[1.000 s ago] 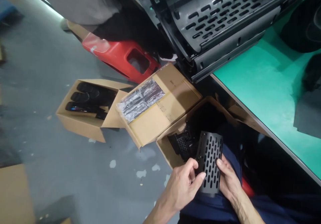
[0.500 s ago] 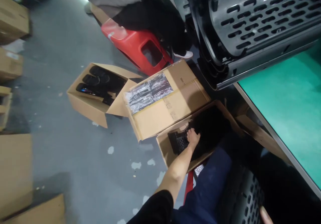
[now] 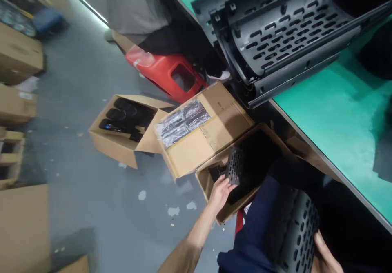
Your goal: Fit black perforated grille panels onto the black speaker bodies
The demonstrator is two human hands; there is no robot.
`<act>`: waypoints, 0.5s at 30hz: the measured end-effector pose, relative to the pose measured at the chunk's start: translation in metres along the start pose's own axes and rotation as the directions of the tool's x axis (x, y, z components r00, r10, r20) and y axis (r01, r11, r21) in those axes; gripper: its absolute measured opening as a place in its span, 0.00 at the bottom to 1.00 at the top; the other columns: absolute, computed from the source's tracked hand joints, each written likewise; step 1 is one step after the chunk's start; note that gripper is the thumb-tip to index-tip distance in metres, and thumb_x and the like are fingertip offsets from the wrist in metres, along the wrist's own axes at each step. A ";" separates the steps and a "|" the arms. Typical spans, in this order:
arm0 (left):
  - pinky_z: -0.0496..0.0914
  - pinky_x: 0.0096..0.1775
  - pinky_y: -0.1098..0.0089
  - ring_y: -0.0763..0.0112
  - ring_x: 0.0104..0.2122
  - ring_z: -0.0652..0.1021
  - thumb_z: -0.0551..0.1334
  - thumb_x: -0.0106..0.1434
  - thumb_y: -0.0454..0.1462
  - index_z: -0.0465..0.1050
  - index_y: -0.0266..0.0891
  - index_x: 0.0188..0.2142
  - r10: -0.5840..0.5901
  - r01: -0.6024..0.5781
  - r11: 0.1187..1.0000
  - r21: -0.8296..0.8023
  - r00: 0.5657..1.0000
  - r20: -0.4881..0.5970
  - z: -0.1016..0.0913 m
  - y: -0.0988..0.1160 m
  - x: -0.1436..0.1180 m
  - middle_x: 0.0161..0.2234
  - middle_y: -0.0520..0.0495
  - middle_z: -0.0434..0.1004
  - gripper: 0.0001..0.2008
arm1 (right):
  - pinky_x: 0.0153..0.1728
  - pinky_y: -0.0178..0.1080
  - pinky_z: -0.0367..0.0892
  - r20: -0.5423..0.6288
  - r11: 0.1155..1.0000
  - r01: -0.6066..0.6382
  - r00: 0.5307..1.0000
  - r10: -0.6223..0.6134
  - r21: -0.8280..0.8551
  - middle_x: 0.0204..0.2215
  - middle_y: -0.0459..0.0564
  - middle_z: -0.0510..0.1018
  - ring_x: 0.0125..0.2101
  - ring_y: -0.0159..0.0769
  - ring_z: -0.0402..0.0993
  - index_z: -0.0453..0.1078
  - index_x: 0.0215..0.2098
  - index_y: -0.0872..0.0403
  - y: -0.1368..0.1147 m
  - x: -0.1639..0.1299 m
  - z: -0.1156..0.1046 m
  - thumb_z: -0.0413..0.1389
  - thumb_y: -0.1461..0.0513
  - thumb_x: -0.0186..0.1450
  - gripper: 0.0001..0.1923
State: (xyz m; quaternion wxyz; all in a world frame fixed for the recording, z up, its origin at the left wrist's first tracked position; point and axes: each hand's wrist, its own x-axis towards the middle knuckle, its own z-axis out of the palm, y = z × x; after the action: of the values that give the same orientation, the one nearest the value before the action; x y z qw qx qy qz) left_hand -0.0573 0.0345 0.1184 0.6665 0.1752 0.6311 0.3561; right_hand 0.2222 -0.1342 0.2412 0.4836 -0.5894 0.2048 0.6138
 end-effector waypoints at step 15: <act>0.79 0.41 0.69 0.65 0.41 0.84 0.73 0.62 0.36 0.81 0.39 0.43 0.035 0.213 0.884 -0.416 0.858 0.513 0.029 0.054 -0.174 0.42 0.45 0.86 0.10 | 0.57 0.53 0.72 0.123 0.982 0.137 0.981 -0.153 0.128 0.48 0.46 0.84 0.51 0.48 0.80 0.72 0.59 0.45 0.019 0.002 0.038 0.77 0.54 0.49 0.41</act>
State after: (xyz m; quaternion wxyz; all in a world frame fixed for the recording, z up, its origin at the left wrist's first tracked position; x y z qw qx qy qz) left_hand -0.0344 -0.0432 0.2839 0.8468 0.0697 0.3391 0.4038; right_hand 0.1868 -0.1113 0.2417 0.5739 -0.5308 0.1650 0.6014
